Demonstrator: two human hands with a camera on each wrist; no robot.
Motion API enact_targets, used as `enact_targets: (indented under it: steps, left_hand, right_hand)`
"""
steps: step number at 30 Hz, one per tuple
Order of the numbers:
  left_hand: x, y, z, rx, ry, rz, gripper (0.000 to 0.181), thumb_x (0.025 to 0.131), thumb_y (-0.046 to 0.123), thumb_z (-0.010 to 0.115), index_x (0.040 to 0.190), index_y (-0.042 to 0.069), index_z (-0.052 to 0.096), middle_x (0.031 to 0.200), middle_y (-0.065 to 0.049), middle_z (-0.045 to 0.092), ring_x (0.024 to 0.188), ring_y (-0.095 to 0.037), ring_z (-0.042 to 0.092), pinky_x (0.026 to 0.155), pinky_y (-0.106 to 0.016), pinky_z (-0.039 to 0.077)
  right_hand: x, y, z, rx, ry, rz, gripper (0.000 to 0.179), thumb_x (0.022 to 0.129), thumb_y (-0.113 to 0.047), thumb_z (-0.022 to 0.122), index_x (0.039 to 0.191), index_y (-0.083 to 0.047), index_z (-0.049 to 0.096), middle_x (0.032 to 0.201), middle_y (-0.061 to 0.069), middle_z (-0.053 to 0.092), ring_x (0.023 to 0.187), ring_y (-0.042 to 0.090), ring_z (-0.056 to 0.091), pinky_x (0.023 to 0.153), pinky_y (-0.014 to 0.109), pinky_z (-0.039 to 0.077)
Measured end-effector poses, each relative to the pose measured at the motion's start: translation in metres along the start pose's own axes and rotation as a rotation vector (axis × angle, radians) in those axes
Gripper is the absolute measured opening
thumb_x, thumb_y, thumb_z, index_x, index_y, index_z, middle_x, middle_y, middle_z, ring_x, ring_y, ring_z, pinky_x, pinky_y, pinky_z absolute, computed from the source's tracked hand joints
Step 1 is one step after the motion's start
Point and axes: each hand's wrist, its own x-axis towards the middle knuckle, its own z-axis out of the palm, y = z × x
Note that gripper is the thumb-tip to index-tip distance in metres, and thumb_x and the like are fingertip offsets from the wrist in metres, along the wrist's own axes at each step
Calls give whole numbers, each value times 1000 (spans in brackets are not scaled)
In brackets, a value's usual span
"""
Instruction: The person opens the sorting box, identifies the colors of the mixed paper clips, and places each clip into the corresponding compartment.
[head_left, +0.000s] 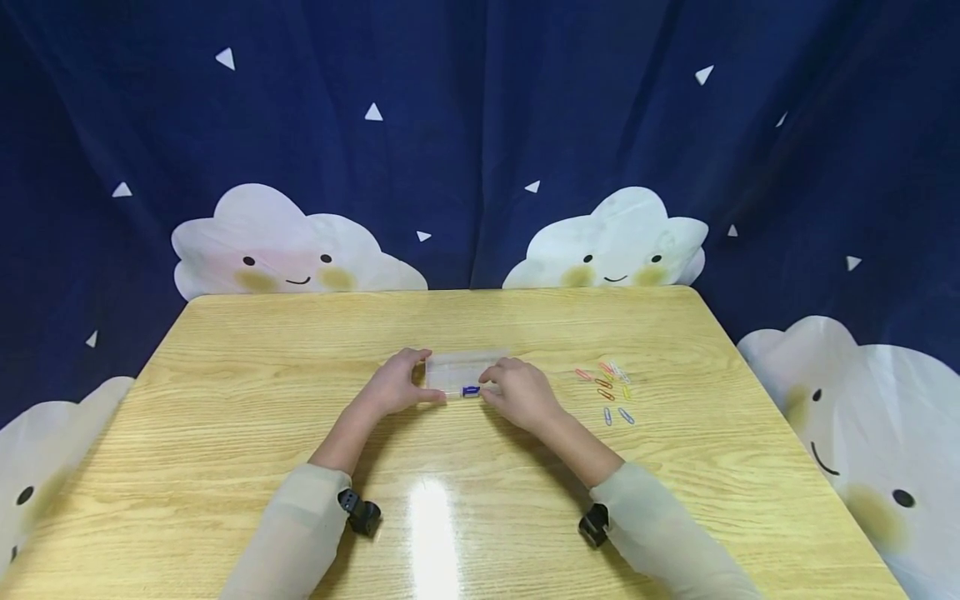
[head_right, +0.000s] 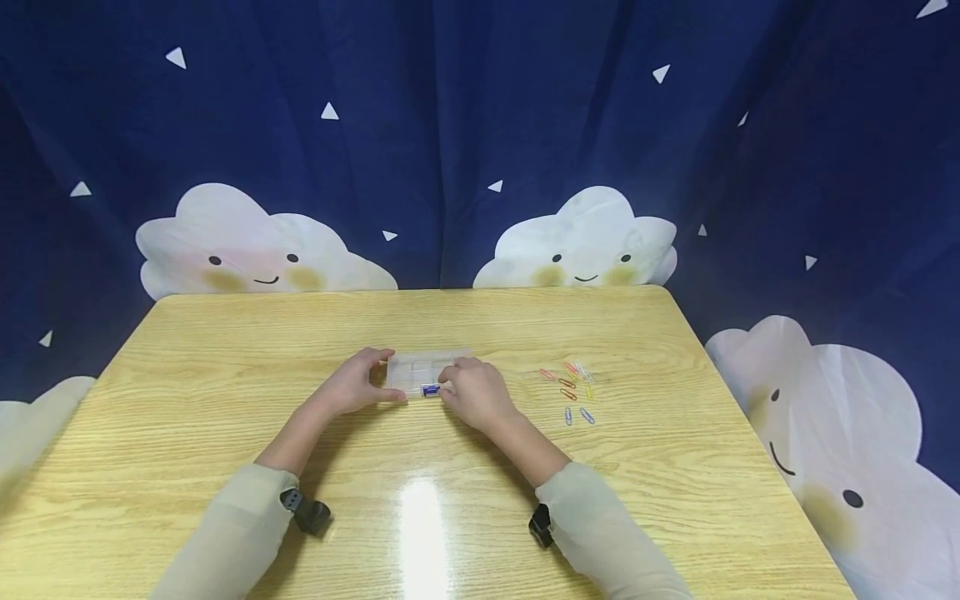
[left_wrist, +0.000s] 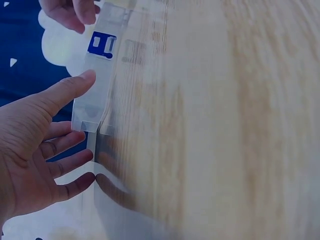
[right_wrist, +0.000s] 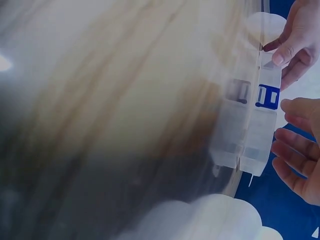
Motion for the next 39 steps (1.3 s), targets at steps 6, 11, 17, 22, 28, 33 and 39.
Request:
enact_targets:
  steps: [6,11,17,22,28,33,39]
  left_hand:
    - [0,-2,0,-16,-5,4,84,75,39,77,141,3,39,139,-19,45,128,-36,43,103,-49,40]
    - [0,-3,0,-27,-7,9,84,75,38,77,141,3,39,138,-19,45,127,-35,44,102,-48,40]
    - [1,-3,0,-33,-10,13,83,75,36,77,141,2,39,139,-19,45,128,-35,43,103,-48,40]
    - [2,-3,1,-40,-10,21,83,75,35,78,140,2,39,137,-19,46,126,-35,44,102,-48,40]
    - [2,-1,0,-31,-18,19,83,75,35,77,141,2,39,136,-20,47,126,-35,45,102,-48,41]
    - [2,0,-1,-28,-23,18,83,76,35,77,141,1,39,136,-20,46,126,-36,44,103,-48,40]
    - [3,0,0,-33,-27,11,84,75,35,78,141,0,38,136,-20,47,126,-36,44,104,-48,39]
  right_hand:
    - [3,-5,6,-59,3,-33,10,84,-22,68,88,-14,73,78,-3,63,68,9,54,62,25,47]
    - [4,-7,11,-88,-5,-17,8,84,-23,69,85,-16,72,73,-5,58,64,8,51,60,25,45]
    - [3,-7,12,-84,11,8,6,84,-22,69,83,-16,71,72,-5,58,61,7,48,56,23,43]
    - [4,-6,13,-84,18,18,5,83,-21,68,84,-16,71,71,-5,58,58,6,46,53,22,41]
    - [4,-7,14,-84,-8,42,5,84,-20,68,86,-16,70,76,-4,61,62,9,52,58,26,46]
    - [5,-8,15,-80,-17,49,5,84,-19,68,86,-15,68,77,-3,61,64,11,55,59,27,47]
    - [7,-9,16,-98,-21,51,5,83,-19,68,84,-14,67,76,-3,61,66,12,57,58,28,47]
